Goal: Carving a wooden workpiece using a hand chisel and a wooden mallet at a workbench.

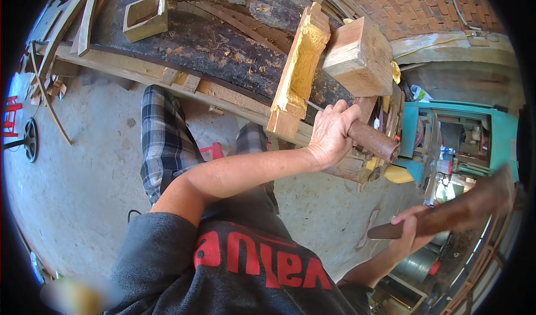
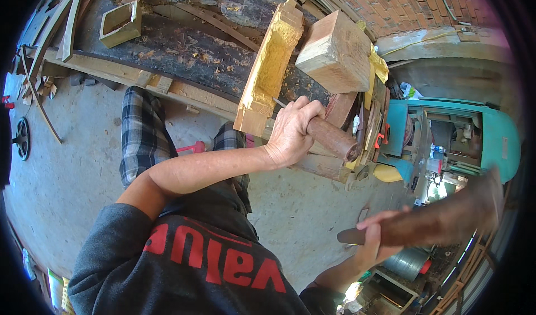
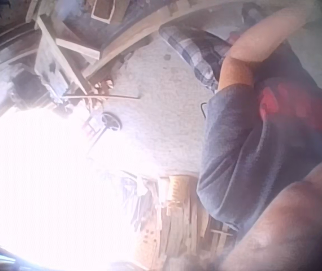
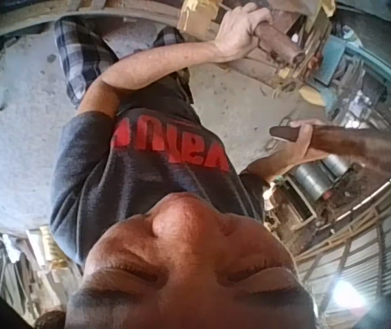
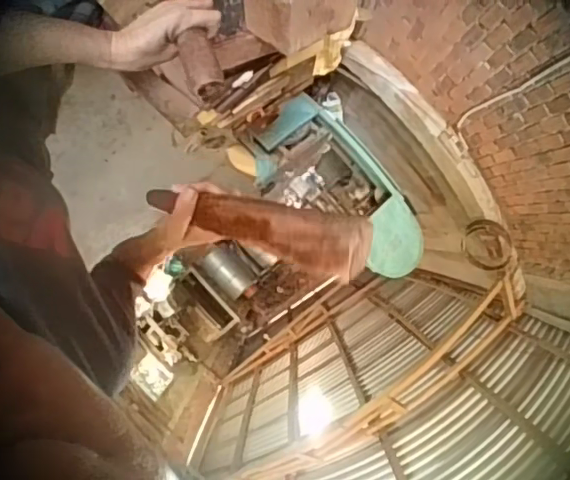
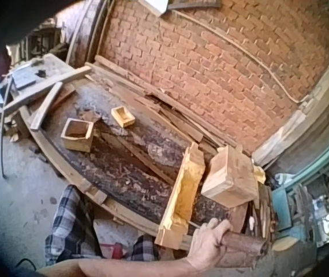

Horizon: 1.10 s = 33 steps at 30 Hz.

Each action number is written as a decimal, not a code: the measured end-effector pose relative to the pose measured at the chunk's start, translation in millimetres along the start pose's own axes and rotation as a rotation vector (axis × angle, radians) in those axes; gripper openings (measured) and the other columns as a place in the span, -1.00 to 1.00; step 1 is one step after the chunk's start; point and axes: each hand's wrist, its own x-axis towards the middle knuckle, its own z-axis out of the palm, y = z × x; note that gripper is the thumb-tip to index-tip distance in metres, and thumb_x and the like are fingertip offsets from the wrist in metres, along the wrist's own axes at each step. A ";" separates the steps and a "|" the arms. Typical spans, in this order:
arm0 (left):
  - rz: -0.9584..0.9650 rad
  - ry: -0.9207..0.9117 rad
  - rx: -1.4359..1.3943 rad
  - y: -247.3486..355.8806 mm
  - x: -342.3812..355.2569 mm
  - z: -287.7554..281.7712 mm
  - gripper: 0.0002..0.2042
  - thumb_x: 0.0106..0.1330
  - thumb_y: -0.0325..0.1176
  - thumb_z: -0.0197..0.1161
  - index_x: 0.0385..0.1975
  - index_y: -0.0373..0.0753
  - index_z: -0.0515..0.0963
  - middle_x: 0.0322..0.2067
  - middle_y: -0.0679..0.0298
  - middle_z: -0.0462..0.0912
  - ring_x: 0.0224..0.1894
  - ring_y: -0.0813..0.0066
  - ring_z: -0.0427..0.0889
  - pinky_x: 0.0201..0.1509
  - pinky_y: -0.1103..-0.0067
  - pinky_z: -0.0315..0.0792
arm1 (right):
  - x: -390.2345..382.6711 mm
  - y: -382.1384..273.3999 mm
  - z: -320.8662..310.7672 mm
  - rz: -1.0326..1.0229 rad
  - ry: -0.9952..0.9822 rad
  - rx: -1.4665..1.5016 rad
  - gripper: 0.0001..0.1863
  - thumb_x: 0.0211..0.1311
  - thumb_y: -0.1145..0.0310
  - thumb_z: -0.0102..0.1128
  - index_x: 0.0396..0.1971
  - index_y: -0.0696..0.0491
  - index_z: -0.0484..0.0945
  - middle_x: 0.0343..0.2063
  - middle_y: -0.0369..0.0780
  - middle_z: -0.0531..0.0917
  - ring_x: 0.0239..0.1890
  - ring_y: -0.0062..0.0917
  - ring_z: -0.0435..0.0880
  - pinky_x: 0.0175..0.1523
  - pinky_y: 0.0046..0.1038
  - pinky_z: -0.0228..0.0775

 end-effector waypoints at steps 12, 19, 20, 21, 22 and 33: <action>0.019 0.023 0.000 -10.2 -10.0 -6.4 -0.72 -0.01 -0.61 0.26 -0.31 -0.13 0.44 -0.33 0.16 0.42 -0.17 0.02 0.45 -0.13 0.28 0.29 | -11.5 12.3 25.0 -0.064 -0.110 0.028 -0.40 0.18 0.45 0.28 0.19 0.15 0.23 -0.45 -0.27 0.51 -0.48 -0.61 0.51 -0.36 -0.57 0.41; 0.111 0.030 -0.052 -41.5 -22.6 -9.7 -0.75 0.02 -0.51 0.36 -0.36 -0.10 0.45 -0.34 0.21 0.41 -0.19 0.11 0.45 -0.12 0.37 0.30 | -43.5 42.4 47.8 0.232 -0.212 -0.151 -0.32 0.18 0.56 0.22 0.27 0.15 0.11 -0.41 -0.22 0.51 -0.53 -0.62 0.50 -0.42 -0.59 0.40; 0.131 0.020 -0.065 -41.0 -24.1 -10.1 -0.75 0.01 -0.49 0.38 -0.36 -0.09 0.45 -0.35 0.23 0.41 -0.20 0.12 0.45 -0.11 0.38 0.30 | -45.2 39.0 46.1 0.099 -0.071 -0.158 -0.30 0.18 0.56 0.21 0.29 0.16 0.08 -0.41 -0.22 0.51 -0.54 -0.61 0.51 -0.40 -0.58 0.42; 0.141 0.034 -0.036 -42.9 -23.8 -7.6 -0.73 -0.01 -0.45 0.41 -0.36 -0.08 0.45 -0.35 0.25 0.41 -0.20 0.13 0.45 -0.13 0.38 0.30 | -45.6 31.1 46.2 0.103 -0.074 -0.162 -0.30 0.18 0.56 0.21 0.29 0.16 0.08 -0.41 -0.22 0.51 -0.54 -0.61 0.51 -0.40 -0.58 0.42; 0.142 0.034 -0.033 -41.2 -23.1 -7.9 -0.73 -0.01 -0.45 0.41 -0.36 -0.08 0.45 -0.35 0.25 0.41 -0.20 0.13 0.45 -0.13 0.38 0.30 | -43.5 22.3 50.5 0.070 -0.074 -0.076 -0.29 0.19 0.53 0.19 0.30 0.18 0.05 -0.42 -0.20 0.51 -0.54 -0.57 0.52 -0.36 -0.57 0.44; 0.059 0.047 0.003 -13.5 -14.4 -19.0 -0.76 0.03 -0.55 0.30 -0.32 -0.14 0.45 -0.34 0.16 0.42 -0.20 0.04 0.46 -0.15 0.30 0.32 | -23.0 -1.6 75.7 0.346 0.003 0.197 -0.28 0.22 0.37 0.15 0.31 0.24 0.05 -0.48 -0.15 0.51 -0.63 -0.52 0.50 -0.46 -0.54 0.44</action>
